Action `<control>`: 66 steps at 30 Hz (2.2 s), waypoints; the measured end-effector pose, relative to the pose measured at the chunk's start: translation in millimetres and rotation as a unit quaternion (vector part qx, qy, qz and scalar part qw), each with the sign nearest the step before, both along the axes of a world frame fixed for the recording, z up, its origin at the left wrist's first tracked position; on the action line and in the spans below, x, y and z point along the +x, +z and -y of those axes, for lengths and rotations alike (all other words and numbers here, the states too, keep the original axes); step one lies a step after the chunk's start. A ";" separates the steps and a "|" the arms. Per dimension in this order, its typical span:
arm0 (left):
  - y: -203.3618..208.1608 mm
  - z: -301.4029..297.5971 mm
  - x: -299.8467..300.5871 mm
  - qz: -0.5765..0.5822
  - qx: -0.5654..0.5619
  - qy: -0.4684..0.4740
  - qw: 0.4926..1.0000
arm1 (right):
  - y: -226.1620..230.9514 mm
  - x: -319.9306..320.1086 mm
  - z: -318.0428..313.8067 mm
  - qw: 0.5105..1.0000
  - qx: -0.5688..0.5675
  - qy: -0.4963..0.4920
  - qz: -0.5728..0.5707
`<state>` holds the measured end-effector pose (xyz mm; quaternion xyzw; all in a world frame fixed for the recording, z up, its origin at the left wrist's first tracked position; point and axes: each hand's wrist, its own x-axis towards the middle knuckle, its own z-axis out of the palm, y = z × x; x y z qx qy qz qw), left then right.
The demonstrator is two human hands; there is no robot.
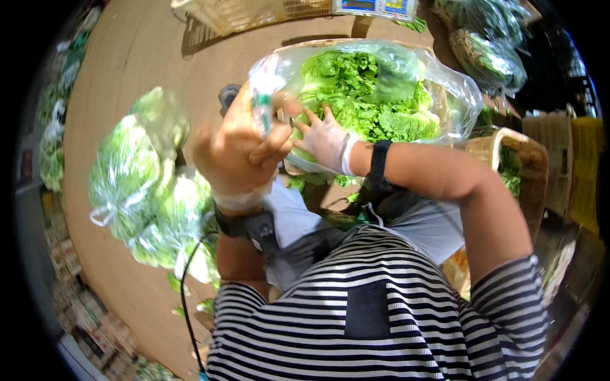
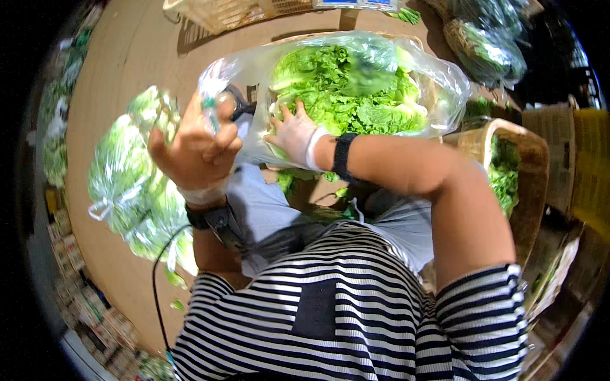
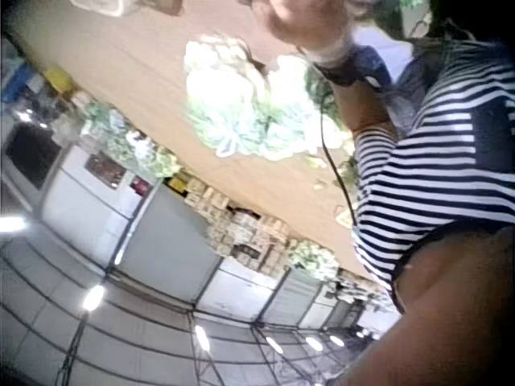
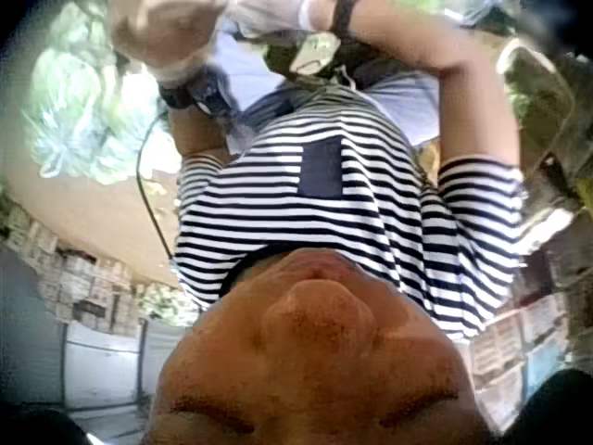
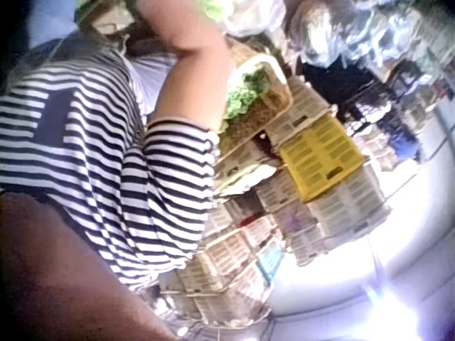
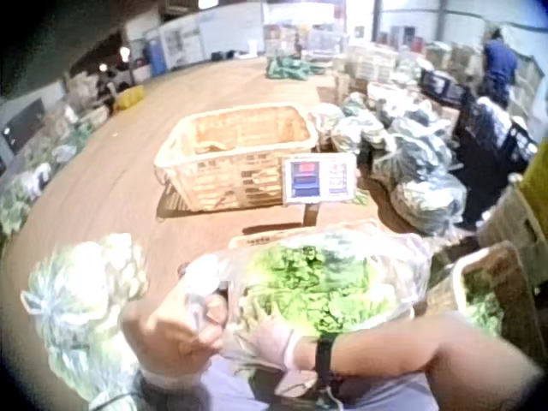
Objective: The person, wearing gloves, sits on the floor and takes lettuce heads from a basket, places them individually into plastic bags, and then puts the bagged lettuce into another basket.
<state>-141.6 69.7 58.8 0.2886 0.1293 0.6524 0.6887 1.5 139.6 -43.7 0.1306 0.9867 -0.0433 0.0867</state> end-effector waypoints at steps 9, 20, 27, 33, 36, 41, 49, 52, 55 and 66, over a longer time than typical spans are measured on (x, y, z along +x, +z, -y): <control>13.4 -0.4 25.9 -0.025 -0.033 0.117 0.992 | -60.3 24.9 -55.0 0.982 -0.031 0.182 -0.038; -10.7 -10.3 9.9 0.138 0.059 0.021 0.988 | -13.5 38.4 -114.7 0.918 -0.226 -0.289 -0.151; -3.3 -18.3 -5.5 0.039 0.023 0.001 0.999 | 92.2 241.5 -193.0 0.842 0.342 -0.415 -0.049; -19.4 -22.6 -28.4 -0.464 -0.128 0.407 0.777 | 75.2 354.1 -0.4 0.844 0.093 -0.460 -0.260; 25.0 -3.9 62.8 -0.597 0.092 0.639 0.476 | 55.1 373.7 104.8 0.725 0.000 -0.571 -0.386; -52.5 -24.6 172.5 -0.899 0.220 0.005 0.379 | 31.0 441.6 234.8 0.602 -0.026 -0.709 -0.365; -120.1 -22.4 189.9 -0.953 0.162 -0.073 0.246 | 27.6 569.5 317.6 0.805 -0.064 -0.551 -0.212; -125.9 -17.2 204.2 -0.899 0.248 0.033 0.359 | 36.2 557.6 309.6 0.855 0.015 -0.491 -0.169; -125.1 -5.9 217.7 -0.783 0.204 -0.068 0.584 | 29.2 583.3 301.4 0.783 -0.168 -0.550 -0.238; -57.0 15.5 271.3 -0.692 0.241 -0.074 0.677 | 22.9 670.2 346.0 0.631 -0.296 -0.624 -0.354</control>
